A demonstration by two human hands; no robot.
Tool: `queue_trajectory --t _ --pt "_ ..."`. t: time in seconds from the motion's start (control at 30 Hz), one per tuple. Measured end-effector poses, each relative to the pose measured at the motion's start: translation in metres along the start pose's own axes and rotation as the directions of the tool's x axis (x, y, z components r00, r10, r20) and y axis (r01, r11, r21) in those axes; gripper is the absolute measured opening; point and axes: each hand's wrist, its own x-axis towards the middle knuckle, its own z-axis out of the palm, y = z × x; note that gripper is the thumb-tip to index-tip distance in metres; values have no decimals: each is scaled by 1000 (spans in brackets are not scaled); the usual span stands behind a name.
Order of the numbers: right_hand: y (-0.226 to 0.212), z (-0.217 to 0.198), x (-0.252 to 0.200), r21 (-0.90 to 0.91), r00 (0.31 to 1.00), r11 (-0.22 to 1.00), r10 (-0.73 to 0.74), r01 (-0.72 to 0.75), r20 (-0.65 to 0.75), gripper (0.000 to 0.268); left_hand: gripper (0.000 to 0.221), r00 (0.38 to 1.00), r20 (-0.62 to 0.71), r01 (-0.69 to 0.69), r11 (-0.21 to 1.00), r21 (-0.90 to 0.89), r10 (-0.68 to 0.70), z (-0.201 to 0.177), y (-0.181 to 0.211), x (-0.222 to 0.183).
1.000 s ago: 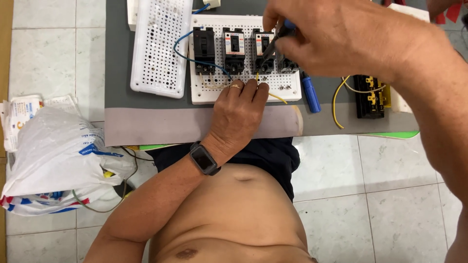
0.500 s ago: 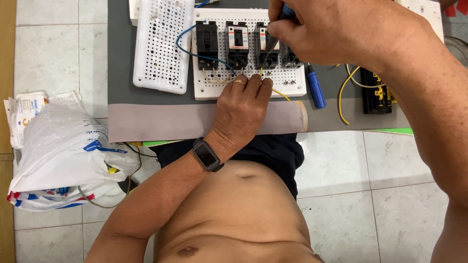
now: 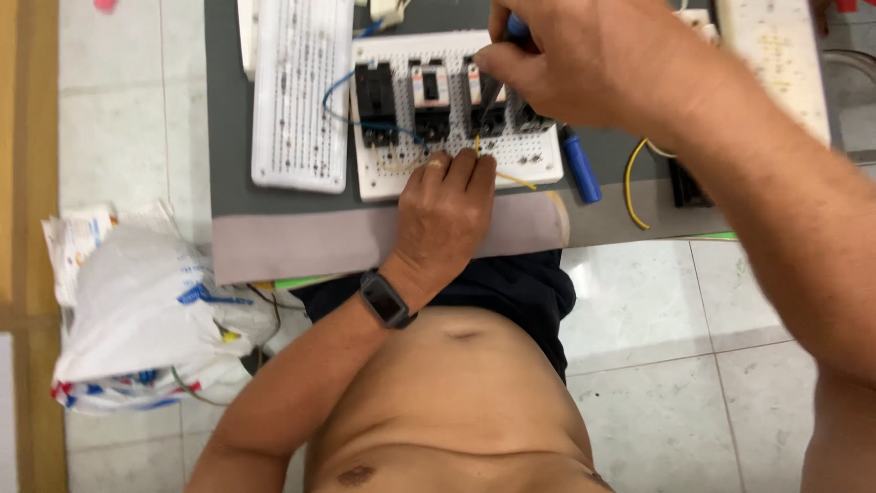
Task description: Connecting electrical wires to circuit breaker terminals on a mounting board using a screwdriver
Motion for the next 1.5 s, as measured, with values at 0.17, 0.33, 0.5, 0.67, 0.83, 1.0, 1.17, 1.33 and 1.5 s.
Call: queue_trajectory --t 0.17,0.33,0.5,0.67,0.83,1.0,1.17,1.33,1.5 --pt "-12 -8 -50 445 974 887 195 -126 -113 20 10 999 28 16 1000 -23 -15 -7 0 0" --pt "-21 48 -108 823 510 566 694 50 -508 17 10 996 85 24 999 -46 -20 -9 -2 -11" --pt "-28 86 -124 940 377 325 861 105 -340 6 11 998 64 21 996 -85 -16 -7 -3 -10" --pt "-34 74 -117 956 432 283 855 74 -287 6 11 998 67 11 995 -96 -5 -10 -3 -9" --pt "-25 59 -102 611 675 787 497 -85 -545 15 14 998 64 -1 998 -65 5 -13 -3 -5" --pt "-17 53 -76 510 732 858 383 -56 -564 25 10 998 60 -19 996 -82 24 -8 -7 -7" --pt "-13 43 -57 343 776 939 208 11 -595 21 4 997 66 -31 994 -104 38 -11 -9 -5" --pt "-16 40 -42 287 835 953 237 -100 -496 16 13 997 73 -14 993 -120 23 -13 -9 -5" --pt "-12 21 -29 205 916 976 144 -70 -374 7 15 997 71 2 993 -114 7 -11 -10 -6"
